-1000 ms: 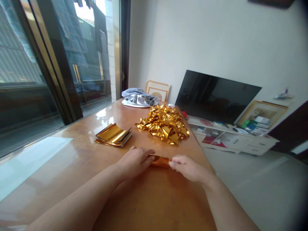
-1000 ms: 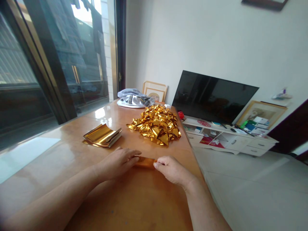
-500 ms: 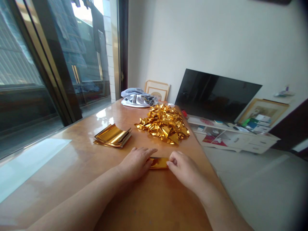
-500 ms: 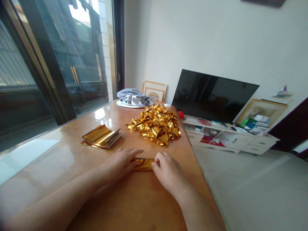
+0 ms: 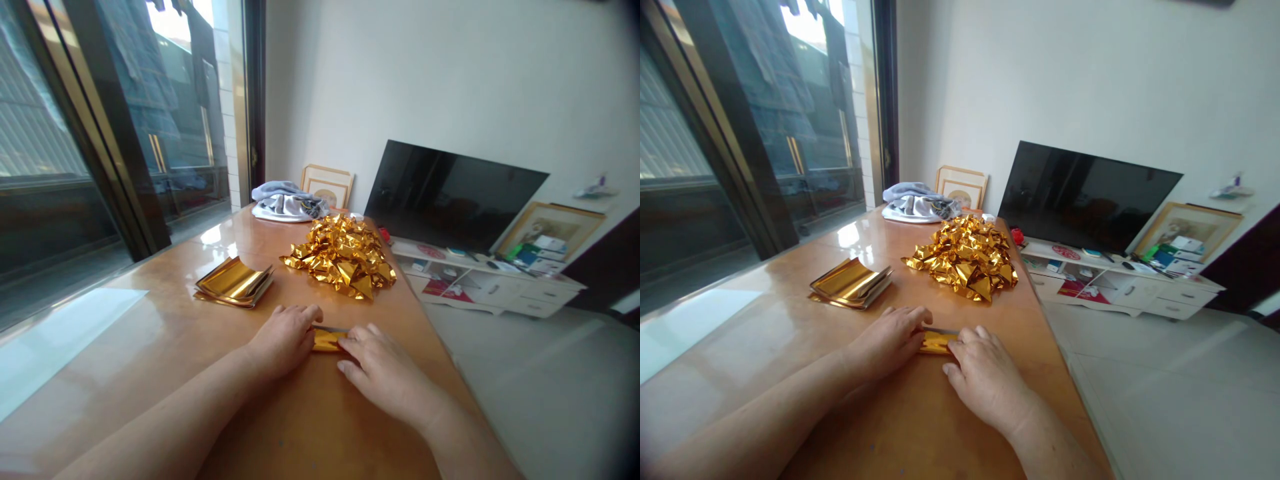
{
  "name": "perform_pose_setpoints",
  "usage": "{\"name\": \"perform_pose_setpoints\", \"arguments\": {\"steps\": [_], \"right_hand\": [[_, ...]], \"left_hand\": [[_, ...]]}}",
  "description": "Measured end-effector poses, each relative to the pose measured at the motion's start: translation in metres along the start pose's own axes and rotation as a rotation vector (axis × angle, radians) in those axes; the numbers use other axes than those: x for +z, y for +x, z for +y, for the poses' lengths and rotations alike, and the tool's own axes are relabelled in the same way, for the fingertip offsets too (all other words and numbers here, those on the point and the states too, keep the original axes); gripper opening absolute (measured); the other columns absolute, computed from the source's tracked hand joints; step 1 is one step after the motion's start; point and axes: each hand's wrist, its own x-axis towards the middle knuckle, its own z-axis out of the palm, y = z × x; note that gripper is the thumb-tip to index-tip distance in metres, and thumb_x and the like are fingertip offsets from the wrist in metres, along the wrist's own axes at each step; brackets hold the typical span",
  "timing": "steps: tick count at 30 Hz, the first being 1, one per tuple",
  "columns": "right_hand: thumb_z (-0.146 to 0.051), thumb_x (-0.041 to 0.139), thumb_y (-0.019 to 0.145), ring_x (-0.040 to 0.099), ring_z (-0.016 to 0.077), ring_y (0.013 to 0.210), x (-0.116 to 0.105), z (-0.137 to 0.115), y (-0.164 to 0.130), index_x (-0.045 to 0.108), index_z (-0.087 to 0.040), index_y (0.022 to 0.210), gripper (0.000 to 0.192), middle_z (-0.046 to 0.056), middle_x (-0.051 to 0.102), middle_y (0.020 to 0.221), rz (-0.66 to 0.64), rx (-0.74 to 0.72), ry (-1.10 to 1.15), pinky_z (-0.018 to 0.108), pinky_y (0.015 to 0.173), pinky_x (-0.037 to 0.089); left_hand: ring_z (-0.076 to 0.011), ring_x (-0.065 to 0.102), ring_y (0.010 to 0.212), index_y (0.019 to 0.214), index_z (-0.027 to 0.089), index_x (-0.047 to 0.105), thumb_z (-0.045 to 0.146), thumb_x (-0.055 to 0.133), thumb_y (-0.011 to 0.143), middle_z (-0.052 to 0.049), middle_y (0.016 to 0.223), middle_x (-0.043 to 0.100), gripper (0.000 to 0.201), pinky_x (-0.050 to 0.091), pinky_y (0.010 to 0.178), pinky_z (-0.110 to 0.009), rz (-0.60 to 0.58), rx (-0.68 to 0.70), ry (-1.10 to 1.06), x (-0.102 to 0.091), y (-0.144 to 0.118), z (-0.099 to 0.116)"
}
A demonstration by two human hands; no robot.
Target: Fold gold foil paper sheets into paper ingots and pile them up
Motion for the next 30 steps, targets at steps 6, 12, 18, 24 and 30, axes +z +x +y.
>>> {"name": "perform_pose_setpoints", "arguments": {"steps": [6,12,18,24,30], "right_hand": [[-0.039,0.057,0.094,0.052,0.0275,0.104,-0.001,-0.004,-0.002,0.07,-0.025,0.113,0.027,0.009,0.063,0.106,0.018,0.008,-0.021,0.039,0.094,0.041],[-0.041,0.058,0.093,0.053,0.028,0.106,0.0,-0.003,-0.001,0.07,-0.025,0.114,0.028,0.01,0.064,0.109,0.024,0.01,-0.018,0.04,0.096,0.04],[-0.04,0.06,0.093,0.053,0.028,0.107,0.002,-0.003,-0.002,0.068,-0.026,0.118,0.03,0.009,0.064,0.111,0.021,0.014,-0.023,0.04,0.096,0.039],[-0.039,0.061,0.092,0.053,0.0281,0.108,0.003,-0.004,-0.002,0.068,-0.025,0.119,0.031,0.009,0.064,0.112,0.029,0.025,-0.024,0.04,0.097,0.039],[-0.038,0.06,0.092,0.053,0.029,0.108,0.004,-0.005,-0.002,0.068,-0.026,0.119,0.031,0.01,0.064,0.114,0.032,0.035,-0.02,0.041,0.096,0.039]], "left_hand": [[-0.0214,0.062,0.085,0.092,0.022,0.056,0.016,0.051,0.085,-0.003,0.089,0.068,0.01,0.04,0.076,-0.031,0.012,0.019,-0.003,0.0,0.001,-0.002],[-0.0206,0.061,0.086,0.089,0.021,0.056,0.014,0.049,0.084,-0.004,0.09,0.067,0.011,0.041,0.076,-0.03,0.01,0.003,-0.028,0.003,0.002,-0.003],[-0.0204,0.061,0.083,0.087,0.021,0.055,0.013,0.049,0.083,-0.004,0.088,0.066,0.01,0.041,0.071,-0.029,-0.005,-0.008,-0.059,0.001,0.003,-0.004],[-0.0199,0.061,0.08,0.091,0.021,0.052,0.012,0.051,0.079,-0.004,0.087,0.065,0.015,0.04,0.066,-0.028,-0.036,-0.061,-0.115,-0.003,0.002,-0.006],[-0.0194,0.061,0.081,0.094,0.021,0.05,0.01,0.05,0.076,-0.003,0.09,0.065,0.022,0.042,0.067,-0.028,0.011,-0.06,-0.177,0.004,0.001,-0.012]]}}
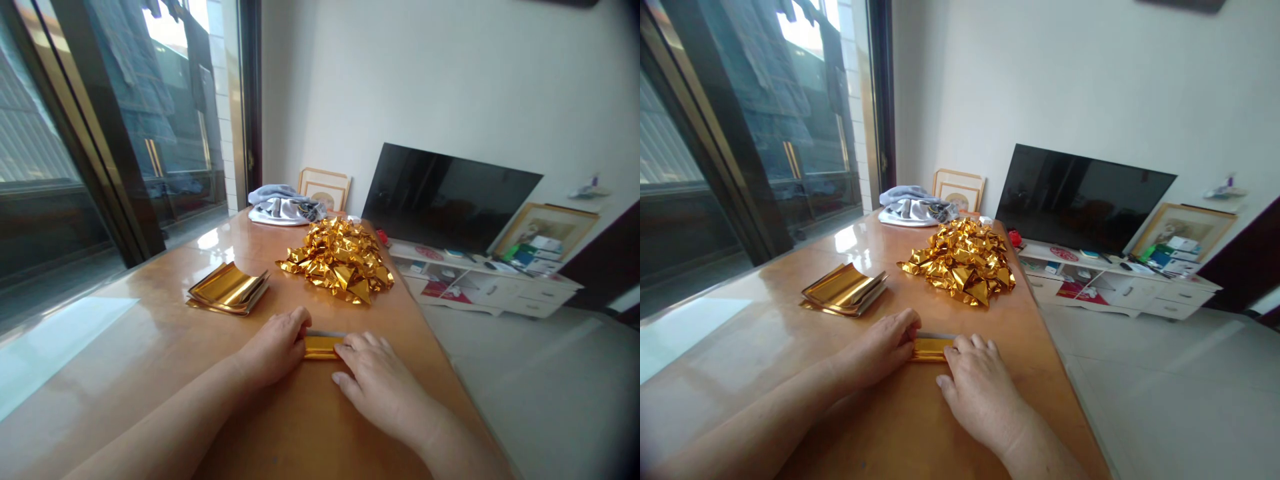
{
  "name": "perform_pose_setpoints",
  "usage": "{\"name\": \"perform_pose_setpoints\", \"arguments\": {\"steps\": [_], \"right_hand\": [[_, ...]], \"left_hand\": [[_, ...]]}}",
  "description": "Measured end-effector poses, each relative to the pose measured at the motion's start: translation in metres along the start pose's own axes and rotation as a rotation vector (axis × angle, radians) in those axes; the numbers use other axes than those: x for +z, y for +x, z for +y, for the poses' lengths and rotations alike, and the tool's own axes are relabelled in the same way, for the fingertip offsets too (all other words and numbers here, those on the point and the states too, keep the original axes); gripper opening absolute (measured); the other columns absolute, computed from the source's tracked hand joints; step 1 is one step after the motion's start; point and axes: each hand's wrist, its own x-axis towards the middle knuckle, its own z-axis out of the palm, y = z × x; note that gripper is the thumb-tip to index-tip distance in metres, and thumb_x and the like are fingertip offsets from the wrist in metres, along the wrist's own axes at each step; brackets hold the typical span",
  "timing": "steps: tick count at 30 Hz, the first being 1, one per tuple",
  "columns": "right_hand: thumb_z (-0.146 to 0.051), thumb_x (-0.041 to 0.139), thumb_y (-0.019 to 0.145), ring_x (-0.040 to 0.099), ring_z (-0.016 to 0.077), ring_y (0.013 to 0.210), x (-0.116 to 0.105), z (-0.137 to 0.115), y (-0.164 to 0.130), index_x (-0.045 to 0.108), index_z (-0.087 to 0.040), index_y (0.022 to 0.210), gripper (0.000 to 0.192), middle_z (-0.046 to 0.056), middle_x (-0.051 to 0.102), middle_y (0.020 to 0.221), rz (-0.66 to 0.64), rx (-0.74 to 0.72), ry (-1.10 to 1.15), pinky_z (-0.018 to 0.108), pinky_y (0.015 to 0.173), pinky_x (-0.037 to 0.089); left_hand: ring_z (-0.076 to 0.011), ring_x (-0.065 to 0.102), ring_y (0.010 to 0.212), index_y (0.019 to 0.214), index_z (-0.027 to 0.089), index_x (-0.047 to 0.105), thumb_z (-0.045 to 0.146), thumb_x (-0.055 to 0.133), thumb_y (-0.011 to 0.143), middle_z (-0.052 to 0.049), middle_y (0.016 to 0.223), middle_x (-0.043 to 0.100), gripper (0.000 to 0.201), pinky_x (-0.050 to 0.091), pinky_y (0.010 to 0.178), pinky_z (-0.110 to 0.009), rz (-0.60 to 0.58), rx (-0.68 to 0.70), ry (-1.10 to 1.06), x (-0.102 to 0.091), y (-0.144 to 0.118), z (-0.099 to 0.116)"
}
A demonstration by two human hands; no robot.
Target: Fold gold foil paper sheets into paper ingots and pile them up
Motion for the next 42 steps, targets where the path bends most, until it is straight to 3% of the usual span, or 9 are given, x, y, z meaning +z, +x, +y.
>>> {"name": "perform_pose_setpoints", "arguments": {"steps": [8,12,16,22,31,36,42], "right_hand": [[-0.038,0.059,0.092,0.052,0.0313,0.112,0.004,0.0,0.0,0.065,-0.025,0.127,0.037,0.011,0.064,0.122,0.017,0.007,-0.003,0.045,0.1,0.038],[-0.038,0.059,0.093,0.052,0.0316,0.113,0.004,0.0,0.0,0.065,-0.025,0.128,0.038,0.011,0.064,0.124,0.018,0.008,-0.007,0.045,0.101,0.037],[-0.038,0.058,0.093,0.052,0.0314,0.114,0.004,0.0,-0.001,0.066,-0.025,0.127,0.037,0.01,0.064,0.126,0.011,0.011,-0.016,0.045,0.102,0.037],[-0.038,0.058,0.093,0.052,0.03,0.114,0.002,-0.002,-0.002,0.064,-0.025,0.129,0.038,0.009,0.064,0.125,0.012,0.019,-0.033,0.044,0.101,0.037],[-0.038,0.058,0.094,0.053,0.0289,0.114,0.001,-0.003,-0.003,0.063,-0.026,0.131,0.039,0.008,0.065,0.124,0.03,0.015,-0.044,0.043,0.102,0.037],[-0.038,0.057,0.094,0.053,0.0295,0.114,0.001,-0.003,-0.003,0.064,-0.025,0.13,0.039,0.009,0.065,0.124,0.027,0.014,-0.046,0.043,0.102,0.036],[-0.039,0.057,0.094,0.053,0.0302,0.114,0.0,-0.004,-0.003,0.064,-0.026,0.13,0.038,0.01,0.065,0.124,0.021,0.033,-0.059,0.046,0.101,0.036]], "left_hand": [[-0.0188,0.059,0.081,0.094,0.021,0.05,0.008,0.049,0.076,-0.003,0.09,0.062,0.022,0.042,0.068,-0.027,-0.001,-0.009,-0.047,-0.001,-0.001,-0.004],[-0.0181,0.058,0.082,0.09,0.021,0.055,0.008,0.049,0.078,-0.004,0.093,0.062,0.018,0.043,0.07,-0.027,-0.016,0.054,-0.032,-0.002,0.0,-0.002],[-0.0169,0.058,0.082,0.084,0.021,0.065,0.012,0.045,0.087,-0.005,0.095,0.061,0.022,0.043,0.073,-0.028,-0.072,0.106,0.012,-0.004,0.0,-0.001],[-0.0199,0.056,0.087,0.08,0.025,0.071,0.017,0.051,0.088,-0.005,0.091,0.061,0.023,0.04,0.077,-0.031,-0.075,0.168,0.149,-0.012,-0.002,0.002],[-0.0218,0.057,0.086,0.088,0.022,0.064,0.016,0.058,0.077,-0.003,0.089,0.065,0.014,0.037,0.072,-0.031,-0.018,0.0,0.176,-0.011,-0.001,-0.001],[-0.0206,0.057,0.084,0.085,0.023,0.061,0.013,0.056,0.077,-0.002,0.089,0.066,0.014,0.035,0.069,-0.03,-0.004,0.009,0.14,-0.01,-0.001,-0.002],[-0.0209,0.057,0.088,0.083,0.025,0.069,0.019,0.055,0.083,-0.002,0.09,0.064,0.015,0.036,0.071,-0.03,-0.061,0.044,0.153,-0.012,-0.002,-0.004]]}}
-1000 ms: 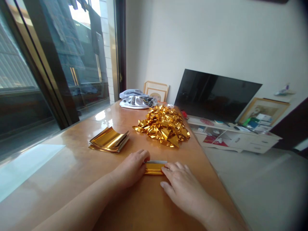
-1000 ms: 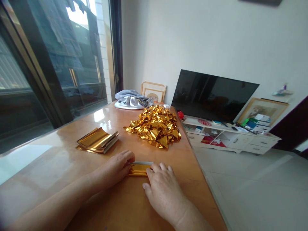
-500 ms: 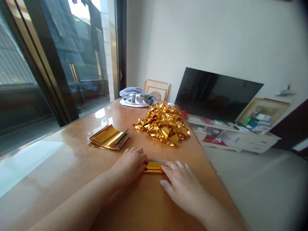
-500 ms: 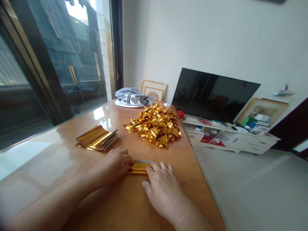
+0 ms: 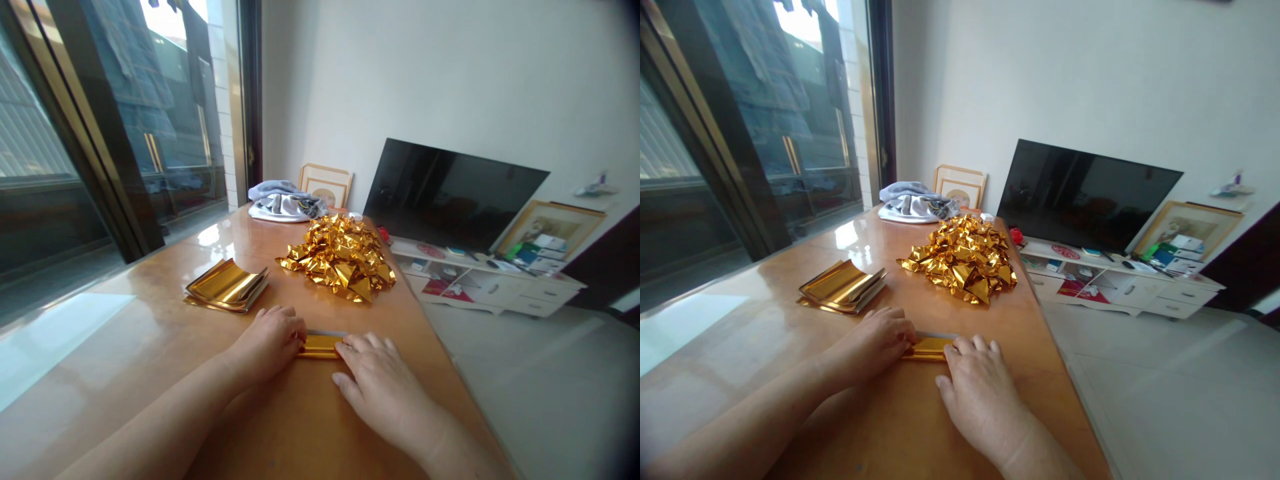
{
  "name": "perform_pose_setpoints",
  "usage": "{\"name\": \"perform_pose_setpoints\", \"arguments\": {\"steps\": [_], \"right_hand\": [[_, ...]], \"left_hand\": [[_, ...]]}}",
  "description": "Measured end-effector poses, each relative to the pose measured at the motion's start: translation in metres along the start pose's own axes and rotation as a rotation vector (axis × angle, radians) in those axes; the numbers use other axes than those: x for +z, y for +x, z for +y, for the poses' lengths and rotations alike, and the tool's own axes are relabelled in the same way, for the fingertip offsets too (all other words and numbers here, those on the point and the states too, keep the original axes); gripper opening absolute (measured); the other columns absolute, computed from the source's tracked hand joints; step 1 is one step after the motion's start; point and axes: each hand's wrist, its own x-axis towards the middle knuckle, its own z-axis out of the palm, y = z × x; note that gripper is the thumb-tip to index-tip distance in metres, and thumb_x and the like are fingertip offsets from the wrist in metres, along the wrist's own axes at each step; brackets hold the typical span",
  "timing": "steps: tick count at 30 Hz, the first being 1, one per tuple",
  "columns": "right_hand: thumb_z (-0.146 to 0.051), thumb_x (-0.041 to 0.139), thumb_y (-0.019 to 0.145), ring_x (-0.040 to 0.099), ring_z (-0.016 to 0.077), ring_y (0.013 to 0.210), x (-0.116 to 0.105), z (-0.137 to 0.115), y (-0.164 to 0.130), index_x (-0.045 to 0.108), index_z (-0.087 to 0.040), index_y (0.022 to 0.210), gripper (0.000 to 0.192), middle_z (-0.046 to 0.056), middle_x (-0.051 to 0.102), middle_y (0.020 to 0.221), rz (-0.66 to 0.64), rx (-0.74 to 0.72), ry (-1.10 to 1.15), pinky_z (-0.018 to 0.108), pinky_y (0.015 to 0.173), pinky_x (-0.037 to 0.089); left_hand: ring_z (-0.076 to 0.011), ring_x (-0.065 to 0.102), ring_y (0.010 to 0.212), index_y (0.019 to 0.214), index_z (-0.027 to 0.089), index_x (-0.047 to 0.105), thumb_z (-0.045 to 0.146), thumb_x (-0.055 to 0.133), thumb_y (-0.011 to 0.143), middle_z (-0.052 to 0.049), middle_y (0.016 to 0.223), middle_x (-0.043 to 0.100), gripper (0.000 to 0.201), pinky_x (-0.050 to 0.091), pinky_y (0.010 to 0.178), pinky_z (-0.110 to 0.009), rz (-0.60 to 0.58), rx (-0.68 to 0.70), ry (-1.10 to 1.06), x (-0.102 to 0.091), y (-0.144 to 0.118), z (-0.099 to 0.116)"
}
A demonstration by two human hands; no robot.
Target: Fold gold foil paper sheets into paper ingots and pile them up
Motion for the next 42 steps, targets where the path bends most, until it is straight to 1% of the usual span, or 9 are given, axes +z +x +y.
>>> {"name": "perform_pose_setpoints", "arguments": {"steps": [4,7,11,14,20,26,32,37,42], "right_hand": [[-0.039,0.057,0.094,0.054,0.0303,0.114,0.0,0.0,0.0,0.064,-0.026,0.128,0.038,0.009,0.065,0.124,-0.001,0.002,-0.004,0.046,0.099,0.037],[-0.039,0.058,0.094,0.054,0.0298,0.113,0.001,0.0,0.0,0.064,-0.027,0.128,0.037,0.008,0.065,0.123,0.004,-0.004,0.0,0.045,0.099,0.037],[-0.038,0.059,0.093,0.054,0.0295,0.11,0.001,0.001,0.0,0.065,-0.027,0.124,0.034,0.007,0.066,0.12,0.006,-0.003,0.004,0.044,0.096,0.038],[-0.037,0.059,0.092,0.054,0.0293,0.109,0.0,0.001,0.0,0.065,-0.026,0.123,0.033,0.007,0.066,0.12,0.005,-0.005,0.006,0.044,0.096,0.038],[-0.039,0.058,0.093,0.053,0.0292,0.112,-0.001,0.002,0.0,0.065,-0.027,0.124,0.034,0.007,0.065,0.123,0.001,-0.01,0.001,0.044,0.098,0.036],[-0.039,0.056,0.094,0.052,0.0288,0.114,-0.003,0.003,-0.001,0.064,-0.027,0.126,0.034,0.007,0.065,0.125,-0.012,-0.009,-0.003,0.044,0.099,0.035],[-0.038,0.058,0.093,0.052,0.0289,0.113,-0.003,0.002,0.0,0.065,-0.027,0.124,0.033,0.007,0.065,0.124,-0.019,-0.012,0.0,0.043,0.099,0.036],[-0.037,0.059,0.093,0.052,0.0269,0.113,-0.008,0.005,0.0,0.065,-0.028,0.123,0.032,0.006,0.064,0.12,-0.039,-0.019,0.018,0.04,0.099,0.037],[-0.036,0.055,0.094,0.054,0.0245,0.105,-0.016,0.013,-0.001,0.069,-0.027,0.113,0.025,0.006,0.064,0.107,-0.082,0.006,0.018,0.036,0.092,0.039]], "left_hand": [[-0.0215,0.057,0.088,0.081,0.024,0.071,0.022,0.055,0.086,-0.004,0.09,0.063,0.017,0.036,0.073,-0.032,-0.004,0.019,0.053,-0.004,-0.001,0.003],[-0.0214,0.056,0.088,0.08,0.023,0.07,0.022,0.052,0.09,-0.005,0.089,0.063,0.021,0.038,0.079,-0.034,0.004,0.08,0.073,-0.008,-0.002,0.009],[-0.0203,0.056,0.089,0.088,0.024,0.071,0.021,0.051,0.092,-0.003,0.092,0.065,0.021,0.039,0.083,-0.034,-0.031,0.18,0.03,-0.013,-0.004,0.017],[-0.0199,0.057,0.091,0.092,0.024,0.07,0.019,0.052,0.091,-0.003,0.093,0.066,0.019,0.039,0.085,-0.034,-0.059,0.219,0.014,-0.015,-0.005,0.021],[-0.0185,0.059,0.085,0.084,0.022,0.069,0.018,0.051,0.091,-0.004,0.088,0.065,0.02,0.04,0.085,-0.033,-0.091,0.223,0.027,-0.012,-0.005,0.019],[-0.0189,0.06,0.085,0.084,0.022,0.07,0.02,0.049,0.092,-0.004,0.087,0.064,0.022,0.039,0.084,-0.034,-0.075,0.227,0.037,-0.009,-0.004,0.017],[-0.0198,0.059,0.087,0.086,0.023,0.07,0.02,0.05,0.092,-0.004,0.09,0.063,0.021,0.039,0.084,-0.034,-0.088,0.218,0.04,-0.012,-0.005,0.02],[-0.0203,0.058,0.088,0.089,0.024,0.071,0.021,0.048,0.093,-0.005,0.094,0.061,0.023,0.038,0.082,-0.035,-0.102,0.21,0.058,-0.013,-0.006,0.022],[-0.0204,0.057,0.089,0.09,0.024,0.07,0.021,0.048,0.093,-0.005,0.096,0.061,0.022,0.037,0.084,-0.035,-0.11,0.211,0.05,-0.013,-0.006,0.022]]}}
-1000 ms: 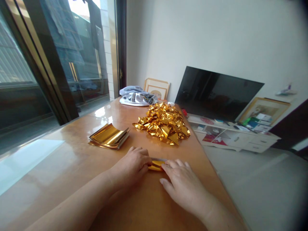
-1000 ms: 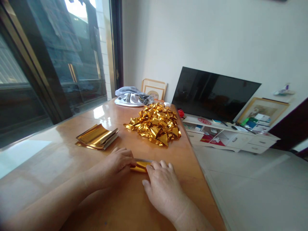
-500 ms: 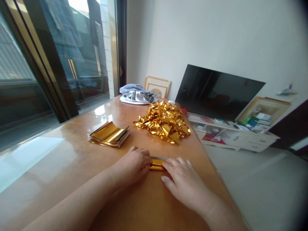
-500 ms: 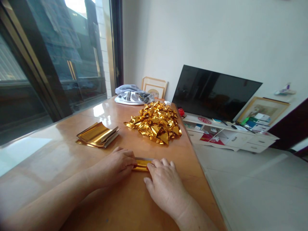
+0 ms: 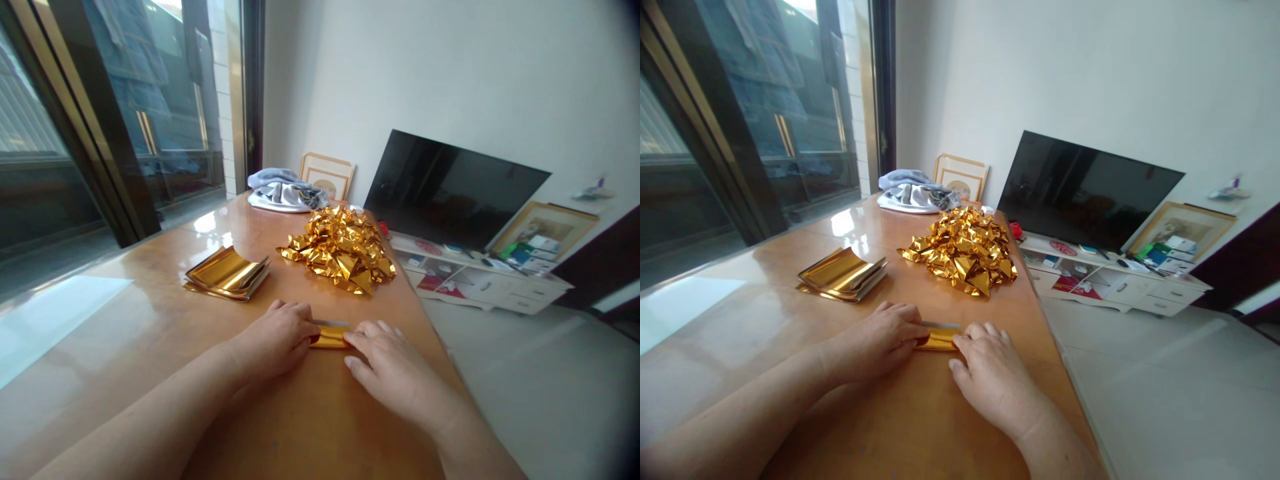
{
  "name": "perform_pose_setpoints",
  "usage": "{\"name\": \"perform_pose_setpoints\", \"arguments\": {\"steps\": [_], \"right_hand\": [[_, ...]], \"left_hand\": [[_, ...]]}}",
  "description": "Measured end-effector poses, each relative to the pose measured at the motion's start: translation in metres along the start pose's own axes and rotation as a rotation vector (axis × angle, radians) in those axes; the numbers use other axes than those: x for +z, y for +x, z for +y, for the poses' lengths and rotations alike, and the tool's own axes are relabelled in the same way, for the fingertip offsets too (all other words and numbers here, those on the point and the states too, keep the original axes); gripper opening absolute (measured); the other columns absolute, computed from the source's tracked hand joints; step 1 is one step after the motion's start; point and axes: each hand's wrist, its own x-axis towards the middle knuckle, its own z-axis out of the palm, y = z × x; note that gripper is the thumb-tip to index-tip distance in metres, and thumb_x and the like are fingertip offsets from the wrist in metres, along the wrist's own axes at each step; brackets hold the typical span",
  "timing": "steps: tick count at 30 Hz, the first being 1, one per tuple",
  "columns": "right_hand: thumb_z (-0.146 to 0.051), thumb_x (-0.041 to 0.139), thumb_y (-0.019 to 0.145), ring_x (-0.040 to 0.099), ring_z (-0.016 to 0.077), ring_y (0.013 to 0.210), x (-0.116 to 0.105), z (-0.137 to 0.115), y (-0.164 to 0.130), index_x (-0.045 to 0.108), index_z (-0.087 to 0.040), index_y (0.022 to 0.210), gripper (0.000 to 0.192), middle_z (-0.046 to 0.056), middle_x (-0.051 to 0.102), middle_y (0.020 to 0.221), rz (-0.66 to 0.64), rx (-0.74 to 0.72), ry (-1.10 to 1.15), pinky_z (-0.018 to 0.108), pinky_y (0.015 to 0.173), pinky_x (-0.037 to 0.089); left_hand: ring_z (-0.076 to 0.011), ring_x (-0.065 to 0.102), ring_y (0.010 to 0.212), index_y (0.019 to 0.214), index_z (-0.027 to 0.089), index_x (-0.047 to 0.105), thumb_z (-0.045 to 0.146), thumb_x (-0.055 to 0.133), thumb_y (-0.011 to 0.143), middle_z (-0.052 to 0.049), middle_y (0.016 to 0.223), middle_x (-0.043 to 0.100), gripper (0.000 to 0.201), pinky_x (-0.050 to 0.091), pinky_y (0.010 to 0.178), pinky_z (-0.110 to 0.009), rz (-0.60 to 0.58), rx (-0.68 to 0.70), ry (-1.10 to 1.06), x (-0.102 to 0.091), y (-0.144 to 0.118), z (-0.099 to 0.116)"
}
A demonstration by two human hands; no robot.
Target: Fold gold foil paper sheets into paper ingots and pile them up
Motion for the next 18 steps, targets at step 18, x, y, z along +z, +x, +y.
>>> {"name": "perform_pose_setpoints", "arguments": {"steps": [18], "right_hand": [[-0.039,0.053,0.095,0.061,0.0237,0.097,-0.0021,0.0022,0.0004,0.071,-0.026,0.108,0.026,0.007,0.067,0.096,-0.047,0.044,-0.043,0.034,0.085,0.04]], "left_hand": [[-0.0211,0.057,0.091,0.093,0.025,0.071,0.022,0.047,0.093,-0.006,0.096,0.061,0.024,0.037,0.086,-0.036,0.011,-0.005,-0.011,0.0022,0.0005,-0.0016]]}}
